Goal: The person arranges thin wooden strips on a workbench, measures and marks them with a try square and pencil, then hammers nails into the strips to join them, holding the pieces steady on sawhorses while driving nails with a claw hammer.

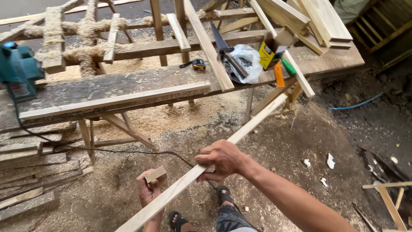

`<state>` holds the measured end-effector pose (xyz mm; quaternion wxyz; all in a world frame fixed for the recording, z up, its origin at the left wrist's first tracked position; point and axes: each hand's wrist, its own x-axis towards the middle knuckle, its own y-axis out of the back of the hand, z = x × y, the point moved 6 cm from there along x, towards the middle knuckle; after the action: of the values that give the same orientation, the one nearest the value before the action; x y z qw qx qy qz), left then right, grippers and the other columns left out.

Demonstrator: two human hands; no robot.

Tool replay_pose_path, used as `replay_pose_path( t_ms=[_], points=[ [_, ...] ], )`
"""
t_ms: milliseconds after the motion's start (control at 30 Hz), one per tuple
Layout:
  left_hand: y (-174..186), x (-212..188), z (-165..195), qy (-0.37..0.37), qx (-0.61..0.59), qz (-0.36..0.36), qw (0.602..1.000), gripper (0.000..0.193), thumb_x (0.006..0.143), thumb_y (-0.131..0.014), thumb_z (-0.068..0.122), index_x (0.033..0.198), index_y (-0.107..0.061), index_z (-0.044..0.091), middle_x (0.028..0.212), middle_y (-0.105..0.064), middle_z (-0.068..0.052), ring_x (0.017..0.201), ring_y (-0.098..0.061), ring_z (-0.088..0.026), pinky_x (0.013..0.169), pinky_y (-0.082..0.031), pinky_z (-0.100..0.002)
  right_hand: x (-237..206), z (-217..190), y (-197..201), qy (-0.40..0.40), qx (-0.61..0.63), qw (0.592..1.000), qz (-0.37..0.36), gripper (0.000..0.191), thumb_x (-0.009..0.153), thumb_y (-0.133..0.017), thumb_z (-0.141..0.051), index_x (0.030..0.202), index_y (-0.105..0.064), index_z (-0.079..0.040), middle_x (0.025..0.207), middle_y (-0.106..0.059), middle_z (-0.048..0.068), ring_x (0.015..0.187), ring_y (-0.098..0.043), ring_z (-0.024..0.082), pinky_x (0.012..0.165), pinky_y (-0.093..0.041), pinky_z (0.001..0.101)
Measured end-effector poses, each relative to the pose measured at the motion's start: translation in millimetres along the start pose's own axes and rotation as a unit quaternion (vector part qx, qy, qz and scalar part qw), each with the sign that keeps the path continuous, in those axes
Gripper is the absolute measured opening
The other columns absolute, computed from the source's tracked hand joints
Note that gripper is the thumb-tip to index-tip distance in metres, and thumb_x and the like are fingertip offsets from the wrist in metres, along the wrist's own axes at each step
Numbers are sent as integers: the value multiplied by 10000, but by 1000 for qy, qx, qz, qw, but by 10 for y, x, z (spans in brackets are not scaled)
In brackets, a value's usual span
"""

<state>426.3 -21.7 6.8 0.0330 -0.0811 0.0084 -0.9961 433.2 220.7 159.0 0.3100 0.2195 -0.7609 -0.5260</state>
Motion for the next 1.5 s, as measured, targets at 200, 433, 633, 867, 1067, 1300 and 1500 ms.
replay_pose_path(
  t_ms=[200,433,633,867,1067,1300,1500],
  points=[
    [-399,-168,-355,-22,-54,16,998,451,1012,-612,422,1294,-516,83,1214,-614,-48,1115,-576,-139,997,-481,-320,-613,393,149,-36,-19,999,-10,559,923,-657,-675,712,-469,-192,628,-425,-51,492,-408,106,412,-341,290],
    [-1105,-520,-935,10,-166,29,986,484,946,-703,289,1330,-503,75,1286,-598,-71,1197,-576,-182,1015,-461,-340,-1360,1057,-122,-30,7,998,-51,565,935,-615,-713,745,-505,-193,639,-434,-43,522,-419,105,427,-350,276],
    [-1558,-901,-1042,-29,15,39,999,385,1042,-594,327,1329,-528,79,1250,-611,-85,1182,-592,-185,1063,-479,-351,-1792,1465,-210,-14,83,994,-73,509,934,-603,-679,813,-573,-185,667,-475,-38,518,-445,125,429,-368,308],
    [-1938,-796,-1956,-4,-25,57,998,402,1039,-605,358,1322,-524,84,1225,-618,-77,1134,-597,-178,1021,-465,-343,-2077,2041,-421,-5,120,992,-36,511,960,-620,-674,794,-573,-193,675,-512,-42,560,-517,120,480,-414,327],
    [-2419,-737,-2911,-3,-83,80,993,316,1044,-611,249,1282,-526,59,1162,-550,-71,1042,-531,-163,933,-462,-343,-2303,2878,-1012,38,4,999,-14,565,963,-497,-740,775,-504,-207,626,-428,-56,494,-402,101,411,-362,294],
    [-2708,-392,-2913,-191,170,80,963,193,1083,-516,220,1160,-482,46,1107,-546,-132,976,-584,-195,846,-545,-331,-2546,3609,-1552,63,-58,996,8,565,969,-454,-750,780,-520,-221,593,-413,-69,458,-352,83,377,-329,287],
    [-2773,39,-3006,-201,72,2,977,230,1088,-507,248,1059,-421,37,952,-489,-108,871,-537,-248,740,-534,-360,-2582,3880,-1542,81,-143,986,35,615,971,-507,-746,707,-462,-192,568,-405,-68,453,-365,62,391,-339,285]
  ],
)
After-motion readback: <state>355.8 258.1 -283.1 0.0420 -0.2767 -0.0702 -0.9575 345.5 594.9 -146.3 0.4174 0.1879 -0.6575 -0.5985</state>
